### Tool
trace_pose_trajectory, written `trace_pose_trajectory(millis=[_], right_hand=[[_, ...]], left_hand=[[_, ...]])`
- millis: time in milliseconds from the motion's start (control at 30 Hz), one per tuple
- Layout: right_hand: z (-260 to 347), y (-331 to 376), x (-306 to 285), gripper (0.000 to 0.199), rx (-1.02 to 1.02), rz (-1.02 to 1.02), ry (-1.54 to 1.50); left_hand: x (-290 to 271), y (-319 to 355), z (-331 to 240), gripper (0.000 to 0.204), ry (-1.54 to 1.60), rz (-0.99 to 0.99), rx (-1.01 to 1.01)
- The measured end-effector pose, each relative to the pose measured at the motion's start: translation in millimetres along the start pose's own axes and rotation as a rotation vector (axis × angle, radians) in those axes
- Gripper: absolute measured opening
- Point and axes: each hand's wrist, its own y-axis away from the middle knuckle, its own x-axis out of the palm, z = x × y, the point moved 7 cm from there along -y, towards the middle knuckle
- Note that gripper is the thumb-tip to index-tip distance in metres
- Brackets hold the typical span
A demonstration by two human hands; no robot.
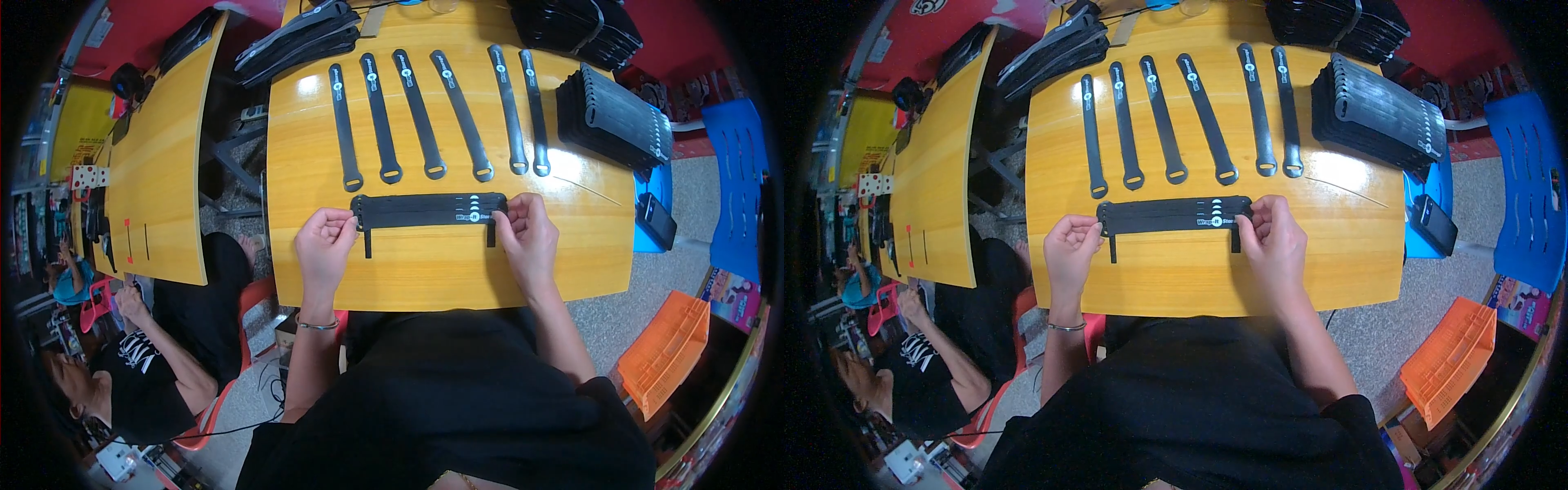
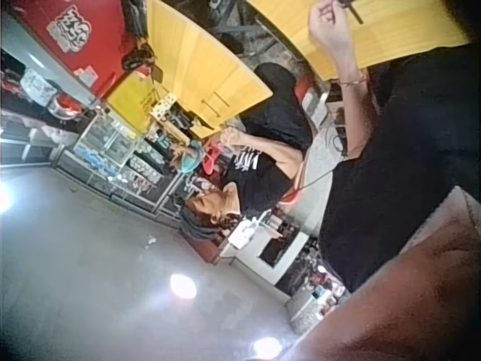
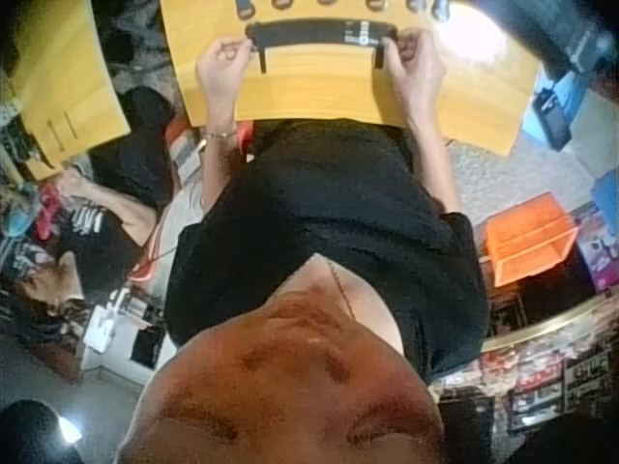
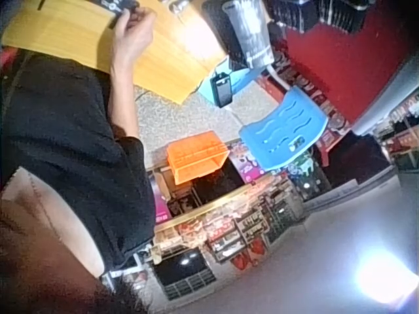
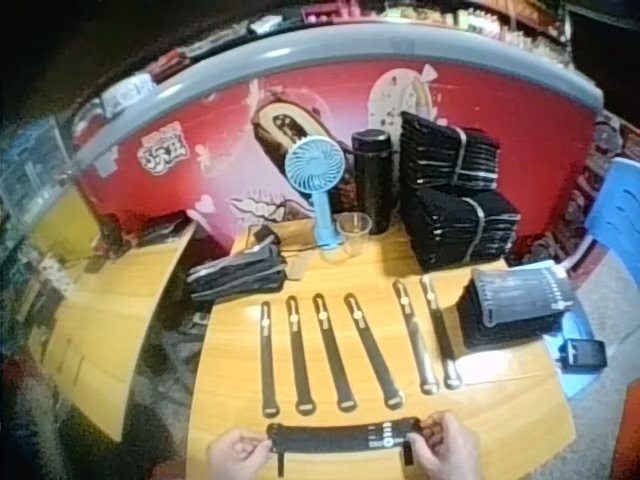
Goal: The person is assembling and organizing black flexible straps at a manufacturing workspace.
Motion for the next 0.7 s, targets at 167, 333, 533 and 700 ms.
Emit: trace_pose_trajectory(millis=[167, 333, 533, 700], right_hand=[[2, 0, -3, 0.025, -0.039, -0.032, 0.061], [4, 0, -3, 0.026, -0.055, -0.031, 0.077], [6, 1, -4, 0.026, -0.051, -0.033, 0.060], [2, 3, -4, 0.025, -0.051, -0.045, 0.032]], left_hand=[[1, 0, -1, 0.007, 0.007, 0.001, 0.007], [1, 1, 1, 0.007, 0.017, -0.011, 0.033], [-1, 3, -1, 0.007, -0.103, -0.072, 0.139], [-1, 8, -13, 0.007, -0.184, -0.123, 0.235]])
